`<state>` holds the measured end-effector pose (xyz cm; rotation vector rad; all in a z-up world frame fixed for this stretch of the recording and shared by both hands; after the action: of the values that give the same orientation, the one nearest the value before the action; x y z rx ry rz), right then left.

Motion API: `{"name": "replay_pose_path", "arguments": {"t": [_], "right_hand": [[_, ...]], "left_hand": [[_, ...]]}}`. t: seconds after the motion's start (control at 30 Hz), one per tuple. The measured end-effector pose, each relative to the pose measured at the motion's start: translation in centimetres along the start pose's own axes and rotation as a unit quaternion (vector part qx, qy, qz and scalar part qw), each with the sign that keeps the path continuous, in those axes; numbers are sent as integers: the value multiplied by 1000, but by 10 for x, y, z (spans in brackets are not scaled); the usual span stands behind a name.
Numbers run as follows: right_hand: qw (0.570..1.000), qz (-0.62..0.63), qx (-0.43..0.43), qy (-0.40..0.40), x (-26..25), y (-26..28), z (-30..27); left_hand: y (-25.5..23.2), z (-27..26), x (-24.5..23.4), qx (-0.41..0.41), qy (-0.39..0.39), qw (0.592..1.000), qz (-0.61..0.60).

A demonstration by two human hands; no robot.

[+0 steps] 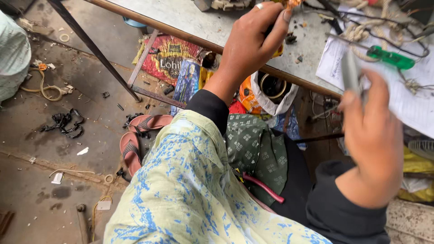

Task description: The person sits on the floor and uses a utility knife to scrape and clean the surface of a small yellow cylindrical electronic component. They repeatedly rotate the component in their hands to access different areas while working in a cluttered workshop environment.

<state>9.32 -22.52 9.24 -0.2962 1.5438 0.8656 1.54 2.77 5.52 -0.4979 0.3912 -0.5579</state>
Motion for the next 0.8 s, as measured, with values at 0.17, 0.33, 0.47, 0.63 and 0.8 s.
{"name": "replay_pose_path", "arguments": {"t": [0.17,0.33,0.47,0.63,0.8], "right_hand": [[967,-184,-130,-123,6,-24,72],[955,-129,-235,-126,10,-4,52],[926,105,-362,7,10,45,-47],[900,128,-417,-3,-3,83,-122],[900,137,-414,-22,-27,77,-152]], "left_hand": [[1,-2,-8,-15,-25,998,-62],[-28,-58,-1,-185,-30,980,-72],[-74,-113,10,-228,-57,943,-234],[-144,-146,-5,-240,-12,935,-261],[-220,-155,-23,-224,106,910,-334]]}}
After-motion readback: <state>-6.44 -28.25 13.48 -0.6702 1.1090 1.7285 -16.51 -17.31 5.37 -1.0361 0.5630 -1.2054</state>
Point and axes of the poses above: each hand's wrist, its own z-axis towards the middle knuckle, its own x-axis out of the palm, y = z × x, the point moved 6 cm from there along z, towards the middle knuckle, and after that the axes turned 11 degrees about y, right-handed, at the moved point
